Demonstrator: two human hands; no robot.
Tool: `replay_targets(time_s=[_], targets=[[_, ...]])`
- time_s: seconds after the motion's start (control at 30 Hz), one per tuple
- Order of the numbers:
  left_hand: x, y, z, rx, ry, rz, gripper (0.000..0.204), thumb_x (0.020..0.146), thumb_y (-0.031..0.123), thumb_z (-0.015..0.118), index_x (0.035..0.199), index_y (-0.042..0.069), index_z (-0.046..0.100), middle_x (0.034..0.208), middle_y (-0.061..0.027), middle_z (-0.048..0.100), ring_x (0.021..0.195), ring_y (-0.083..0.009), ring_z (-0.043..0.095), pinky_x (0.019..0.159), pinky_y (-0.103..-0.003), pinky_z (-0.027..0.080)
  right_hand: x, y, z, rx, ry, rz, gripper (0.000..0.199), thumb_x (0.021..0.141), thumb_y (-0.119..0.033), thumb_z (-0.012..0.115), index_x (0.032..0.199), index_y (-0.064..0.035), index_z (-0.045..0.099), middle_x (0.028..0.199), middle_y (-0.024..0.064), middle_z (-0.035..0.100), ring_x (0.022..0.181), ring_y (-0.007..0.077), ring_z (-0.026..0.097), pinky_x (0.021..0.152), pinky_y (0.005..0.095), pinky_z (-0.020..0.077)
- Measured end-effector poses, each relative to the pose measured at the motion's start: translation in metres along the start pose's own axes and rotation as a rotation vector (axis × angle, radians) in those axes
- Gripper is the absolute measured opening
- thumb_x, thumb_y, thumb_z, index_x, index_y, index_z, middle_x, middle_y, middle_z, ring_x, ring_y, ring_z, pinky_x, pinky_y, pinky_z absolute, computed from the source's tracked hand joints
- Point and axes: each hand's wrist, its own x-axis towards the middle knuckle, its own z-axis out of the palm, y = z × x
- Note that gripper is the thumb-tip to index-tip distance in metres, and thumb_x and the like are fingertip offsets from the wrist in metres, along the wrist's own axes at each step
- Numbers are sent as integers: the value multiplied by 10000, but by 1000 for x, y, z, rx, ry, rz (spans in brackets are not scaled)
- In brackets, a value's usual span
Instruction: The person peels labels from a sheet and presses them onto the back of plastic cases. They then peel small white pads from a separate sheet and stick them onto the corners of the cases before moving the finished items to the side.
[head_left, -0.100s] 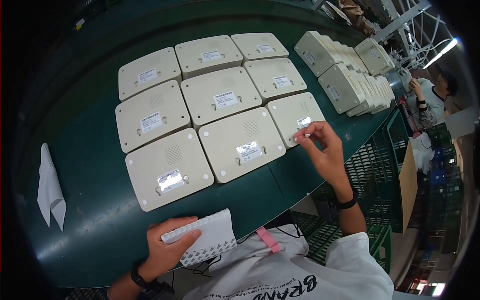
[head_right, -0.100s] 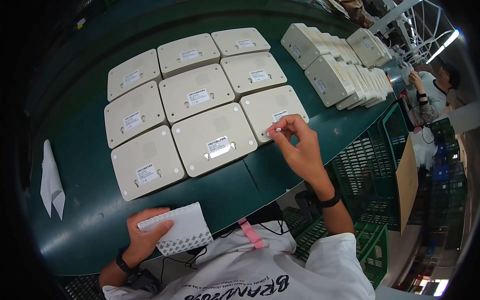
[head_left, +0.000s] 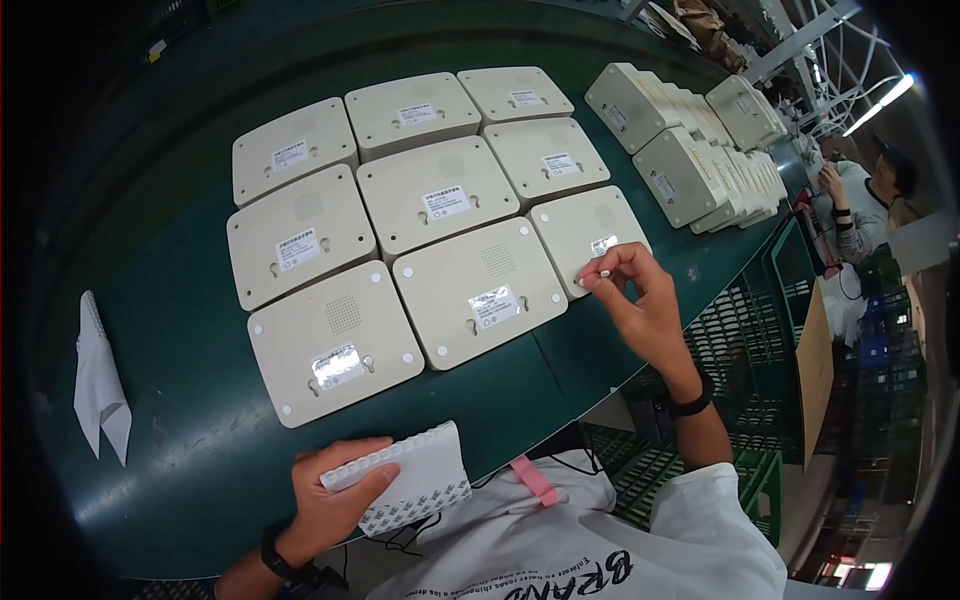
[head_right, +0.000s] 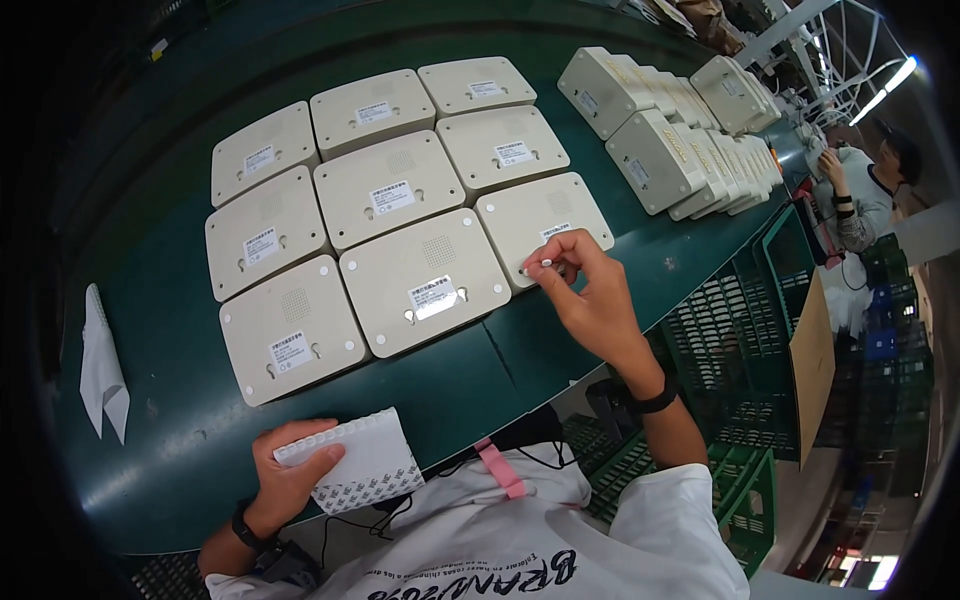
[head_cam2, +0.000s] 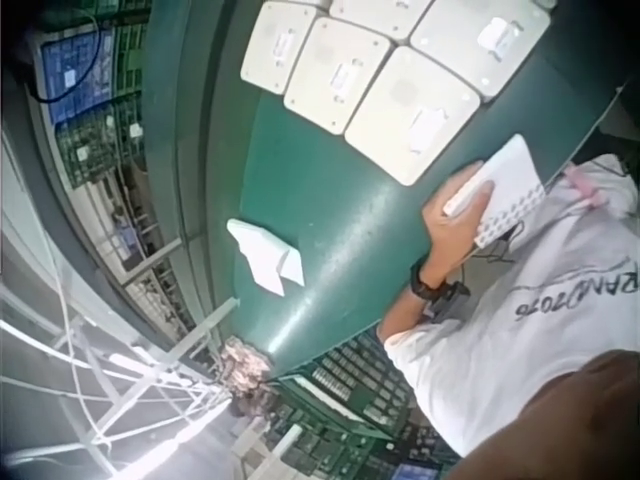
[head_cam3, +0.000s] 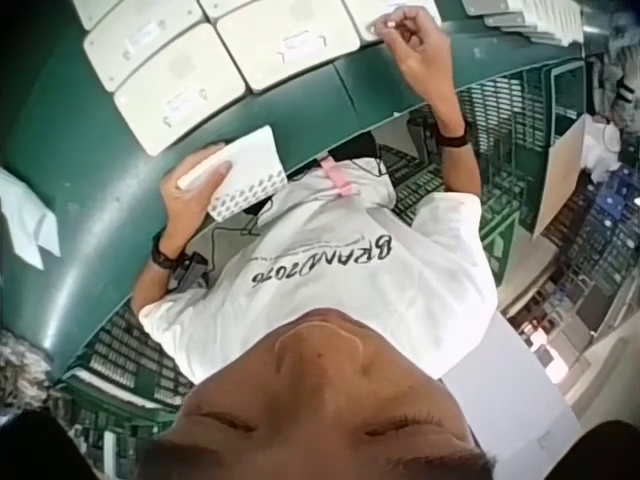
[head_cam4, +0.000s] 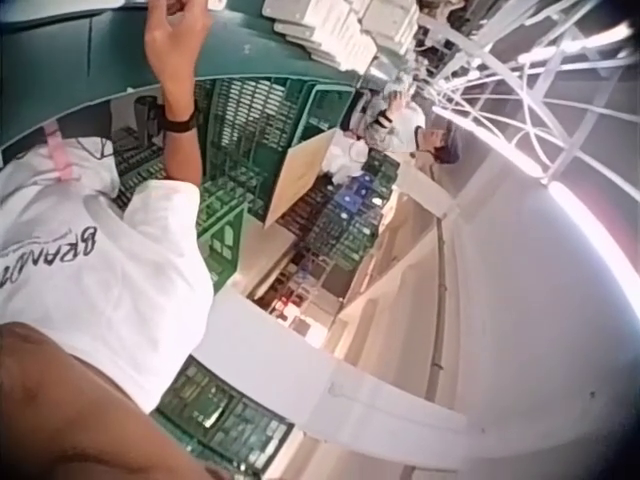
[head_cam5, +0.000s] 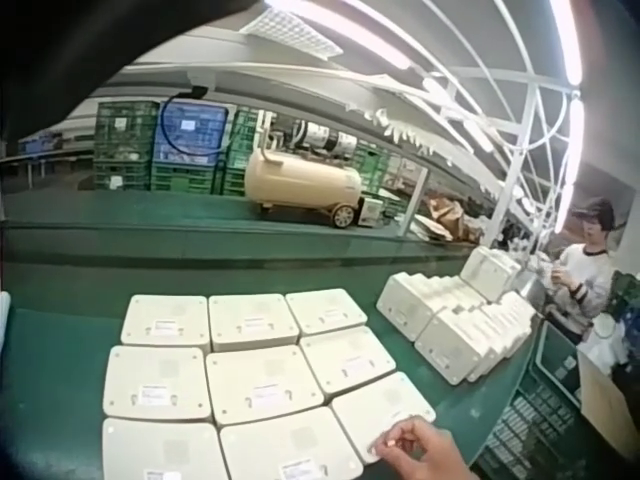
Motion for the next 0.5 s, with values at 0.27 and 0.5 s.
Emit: replay_targets(time_s=[0.27,0.5], targets=[[-1,0,-1,-6,-3,-8,259,828,32,797,1069,-33,727,966,-122,750,830,-140,702,762,-284,571,-4,-2,14,-188,71,-188,144,916,-6,693,931,-28,551,934,87,729,784,112,638,694,254,494],[-1,-3,0,-1,3,48,242,824,-1,802,1056,-25,739,935,-107,758,801,-122,708,729,-256,557,-8,-1,20,-492,157,-486,172,850,68,704,949,-12,588,952,119,732,732,215,664,650,328,532]])
